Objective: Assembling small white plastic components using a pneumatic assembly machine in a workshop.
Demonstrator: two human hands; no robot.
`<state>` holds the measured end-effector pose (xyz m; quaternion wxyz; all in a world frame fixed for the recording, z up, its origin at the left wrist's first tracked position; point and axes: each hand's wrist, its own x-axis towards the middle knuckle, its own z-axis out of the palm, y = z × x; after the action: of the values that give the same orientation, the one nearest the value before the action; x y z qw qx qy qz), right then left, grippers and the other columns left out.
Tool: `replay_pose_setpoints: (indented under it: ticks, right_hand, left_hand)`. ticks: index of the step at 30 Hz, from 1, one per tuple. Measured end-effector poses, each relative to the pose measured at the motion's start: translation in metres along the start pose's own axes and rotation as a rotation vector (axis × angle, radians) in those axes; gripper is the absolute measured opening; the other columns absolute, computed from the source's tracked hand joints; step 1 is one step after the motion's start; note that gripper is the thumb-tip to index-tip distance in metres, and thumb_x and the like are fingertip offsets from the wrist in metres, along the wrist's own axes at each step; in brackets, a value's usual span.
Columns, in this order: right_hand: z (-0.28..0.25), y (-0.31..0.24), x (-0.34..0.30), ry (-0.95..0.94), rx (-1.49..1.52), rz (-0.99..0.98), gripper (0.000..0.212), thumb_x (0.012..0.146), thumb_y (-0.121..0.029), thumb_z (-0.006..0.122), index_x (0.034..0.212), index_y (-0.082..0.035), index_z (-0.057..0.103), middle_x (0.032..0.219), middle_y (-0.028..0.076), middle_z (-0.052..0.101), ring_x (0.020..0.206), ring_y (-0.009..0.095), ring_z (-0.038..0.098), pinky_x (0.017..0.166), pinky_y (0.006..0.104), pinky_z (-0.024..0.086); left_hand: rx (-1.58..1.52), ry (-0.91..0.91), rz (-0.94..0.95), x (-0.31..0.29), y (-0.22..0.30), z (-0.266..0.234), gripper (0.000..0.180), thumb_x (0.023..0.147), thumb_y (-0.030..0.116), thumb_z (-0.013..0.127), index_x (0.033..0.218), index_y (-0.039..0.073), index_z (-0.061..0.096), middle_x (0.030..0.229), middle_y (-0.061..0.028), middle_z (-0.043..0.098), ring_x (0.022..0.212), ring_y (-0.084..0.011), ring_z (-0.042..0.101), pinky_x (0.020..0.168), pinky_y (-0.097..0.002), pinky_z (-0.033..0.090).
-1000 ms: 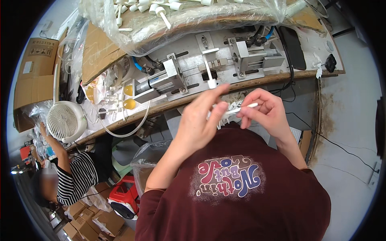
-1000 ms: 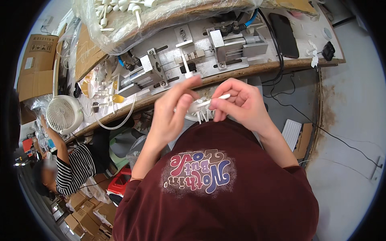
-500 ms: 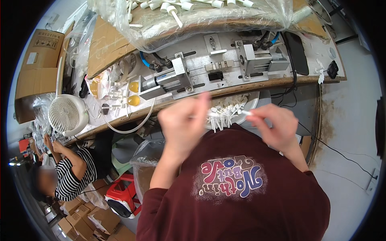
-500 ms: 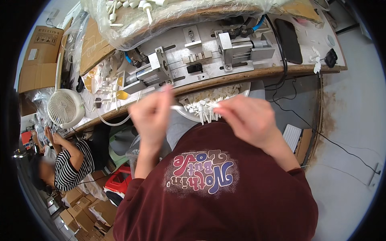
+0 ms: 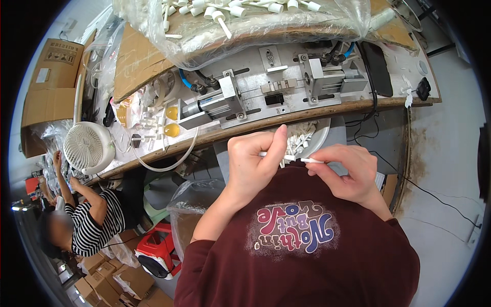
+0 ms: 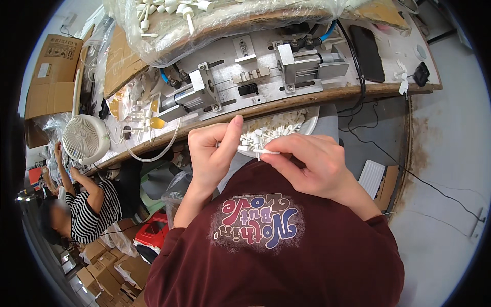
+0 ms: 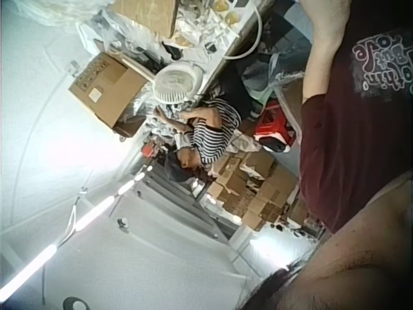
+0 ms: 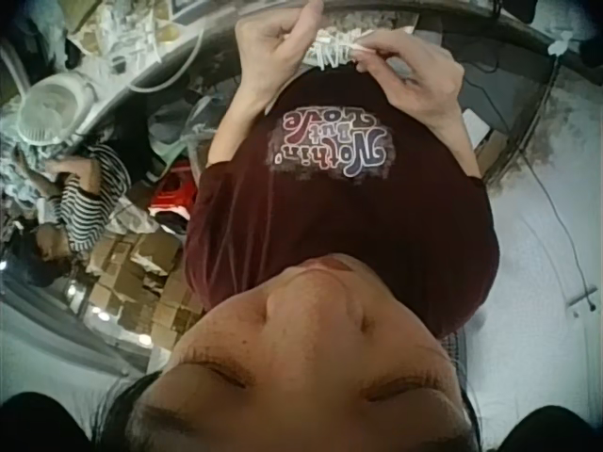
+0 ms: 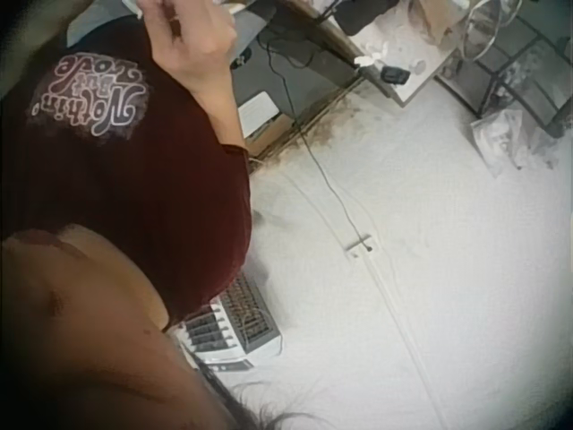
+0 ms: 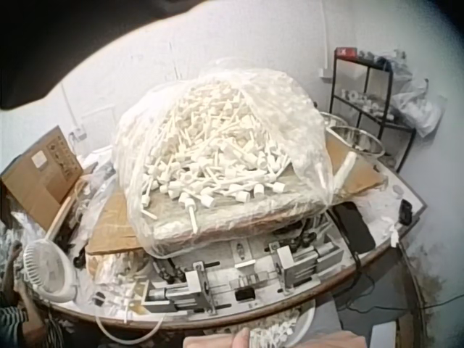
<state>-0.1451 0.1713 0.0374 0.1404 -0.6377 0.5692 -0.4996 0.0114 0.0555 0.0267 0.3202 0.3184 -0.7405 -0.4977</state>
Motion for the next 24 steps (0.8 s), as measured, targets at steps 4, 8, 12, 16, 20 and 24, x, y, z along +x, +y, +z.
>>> replay_pose_setpoints:
  ticks: [4, 8, 12, 16, 20, 24]
  right_hand:
    - [0.002, 0.001, -0.004, -0.019, -0.023, 0.015, 0.014, 0.079, -0.004, 0.079, 0.086, -0.003, 0.067, 0.073, 0.007, 0.068, 0.059, 0.019, 0.067, 0.051, 0.0287, 0.051]
    - [0.004, 0.0, -0.003, -0.08, -0.151, -0.078, 0.015, 0.079, -0.006, 0.079, 0.086, -0.003, 0.066, 0.074, 0.007, 0.068, 0.06, 0.019, 0.067, 0.052, 0.0289, 0.051]
    - [0.004, 0.004, 0.002, -0.076, -0.014, 0.062, 0.015, 0.08, -0.006, 0.078, 0.087, -0.001, 0.066, 0.074, 0.007, 0.068, 0.061, 0.017, 0.068, 0.054, 0.0272, 0.052]
    - [-0.002, 0.017, 0.032, 0.013, 0.303, 0.352, 0.011, 0.085, -0.002, 0.074, 0.089, 0.002, 0.065, 0.074, 0.005, 0.068, 0.061, 0.006, 0.064, 0.054, 0.0218, 0.051]
    - [-0.031, 0.043, 0.073, -0.229, 0.519, 0.523, 0.017, 0.086, -0.004, 0.073, 0.1, 0.002, 0.065, 0.077, 0.004, 0.068, 0.059, 0.006, 0.061, 0.051, 0.0189, 0.047]
    - [-0.036, 0.06, 0.132, -0.018, -0.089, 0.189, 0.033, 0.08, -0.014, 0.079, 0.11, -0.007, 0.068, 0.091, 0.002, 0.07, 0.07, 0.005, 0.058, 0.061, 0.0219, 0.047]
  left_hand:
    - [0.119, -0.004, 0.122, -0.001, -0.002, 0.003, 0.036, 0.09, 0.005, 0.067, 0.057, -0.002, 0.054, 0.047, -0.0085, 0.045, 0.039, -0.0175, 0.04, 0.041, -0.0324, 0.031]
    - [0.267, 0.024, 0.283, -0.001, -0.003, 0.005, 0.03, 0.086, 0.002, 0.069, 0.059, 0.001, 0.056, 0.048, -0.0085, 0.047, 0.038, -0.0241, 0.045, 0.04, -0.0349, 0.033]
    - [0.355, 0.03, 0.336, -0.002, -0.003, 0.003, 0.02, 0.088, 0.002, 0.067, 0.069, 0.002, 0.06, 0.057, -0.0097, 0.052, 0.045, -0.0268, 0.05, 0.043, -0.0361, 0.037]
    - [0.109, -0.111, 0.178, 0.008, 0.011, -0.01, 0.008, 0.095, 0.003, 0.059, 0.1, -0.002, 0.064, 0.096, -0.0148, 0.061, 0.079, -0.0275, 0.063, 0.067, -0.035, 0.049]
    - [0.082, -0.15, 0.246, 0.016, 0.017, -0.028, 0.03, 0.085, -0.004, 0.069, 0.115, -0.002, 0.068, 0.102, -0.0097, 0.065, 0.087, -0.0173, 0.068, 0.077, -0.0277, 0.055]
    - [0.193, -0.027, 0.299, 0.011, 0.005, -0.024, 0.037, 0.074, -0.004, 0.08, 0.11, -0.002, 0.069, 0.106, -0.0108, 0.065, 0.085, -0.016, 0.068, 0.072, -0.029, 0.058]
